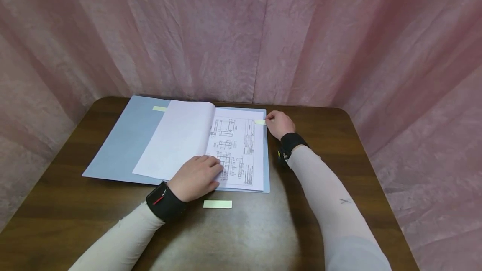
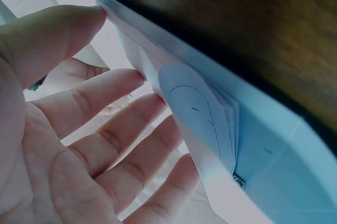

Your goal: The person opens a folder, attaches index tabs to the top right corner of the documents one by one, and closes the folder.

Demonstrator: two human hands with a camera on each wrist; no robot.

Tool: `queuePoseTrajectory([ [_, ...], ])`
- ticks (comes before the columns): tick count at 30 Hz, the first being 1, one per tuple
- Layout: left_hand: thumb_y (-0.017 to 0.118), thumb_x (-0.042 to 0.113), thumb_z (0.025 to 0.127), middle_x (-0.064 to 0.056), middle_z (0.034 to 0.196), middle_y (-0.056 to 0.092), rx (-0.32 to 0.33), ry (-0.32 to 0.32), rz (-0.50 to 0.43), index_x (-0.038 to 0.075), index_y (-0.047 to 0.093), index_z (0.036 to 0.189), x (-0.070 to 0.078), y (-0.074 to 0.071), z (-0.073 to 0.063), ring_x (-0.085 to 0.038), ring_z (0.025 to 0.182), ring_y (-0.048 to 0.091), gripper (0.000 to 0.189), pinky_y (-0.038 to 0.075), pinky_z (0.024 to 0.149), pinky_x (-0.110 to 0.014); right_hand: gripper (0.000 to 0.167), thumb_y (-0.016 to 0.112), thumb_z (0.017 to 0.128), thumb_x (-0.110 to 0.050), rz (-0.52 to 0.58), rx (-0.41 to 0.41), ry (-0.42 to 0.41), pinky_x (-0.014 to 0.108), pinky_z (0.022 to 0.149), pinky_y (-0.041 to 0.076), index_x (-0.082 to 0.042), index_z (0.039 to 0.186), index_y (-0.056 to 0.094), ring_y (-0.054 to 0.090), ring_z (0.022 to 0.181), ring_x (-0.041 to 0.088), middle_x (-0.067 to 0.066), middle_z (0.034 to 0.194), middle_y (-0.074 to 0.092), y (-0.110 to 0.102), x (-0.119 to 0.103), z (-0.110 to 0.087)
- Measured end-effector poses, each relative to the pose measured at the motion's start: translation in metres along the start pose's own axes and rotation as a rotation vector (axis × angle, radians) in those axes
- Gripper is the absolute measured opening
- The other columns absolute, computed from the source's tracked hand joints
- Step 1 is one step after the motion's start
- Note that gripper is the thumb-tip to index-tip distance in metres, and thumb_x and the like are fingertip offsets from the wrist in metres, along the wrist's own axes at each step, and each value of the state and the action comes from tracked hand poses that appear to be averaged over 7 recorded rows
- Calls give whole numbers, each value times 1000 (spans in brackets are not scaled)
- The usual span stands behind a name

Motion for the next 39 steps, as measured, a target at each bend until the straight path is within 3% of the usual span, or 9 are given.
queuePoseTrajectory([
  [7,92,35,93,-9,122,75,-10,-8,1,10,79,125,1,-1,1,-27,107,68,43,56,100,-46,30,66,111,-27,4,-2,10,54,101,49,-5,130,74,64,110,37,18,129,73,3,4,4],
  [15,92,34,93,-9,121,75,1,0,4,10,80,125,2,0,1,-27,106,68,42,57,98,-46,28,69,110,-25,5,-2,16,52,98,49,-5,129,75,62,105,36,18,125,74,4,5,5],
  [25,92,32,93,-8,122,75,-18,-11,-1,10,79,124,1,1,2,-28,109,68,40,55,100,-47,28,69,110,-29,2,-11,-2,54,102,50,-5,124,76,66,113,37,18,126,75,2,3,5],
  [39,92,33,93,-8,120,75,-7,-7,1,10,79,124,1,3,1,-28,107,67,40,56,99,-47,26,72,109,-25,14,-9,8,53,97,49,-5,124,76,64,107,36,17,122,75,4,3,5],
])
Point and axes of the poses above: each hand's wrist, its own z-axis towards the middle knuckle, its own y-axis out of the palm, x = y × z, the point moved 5 cm from there along z, towards the middle knuckle
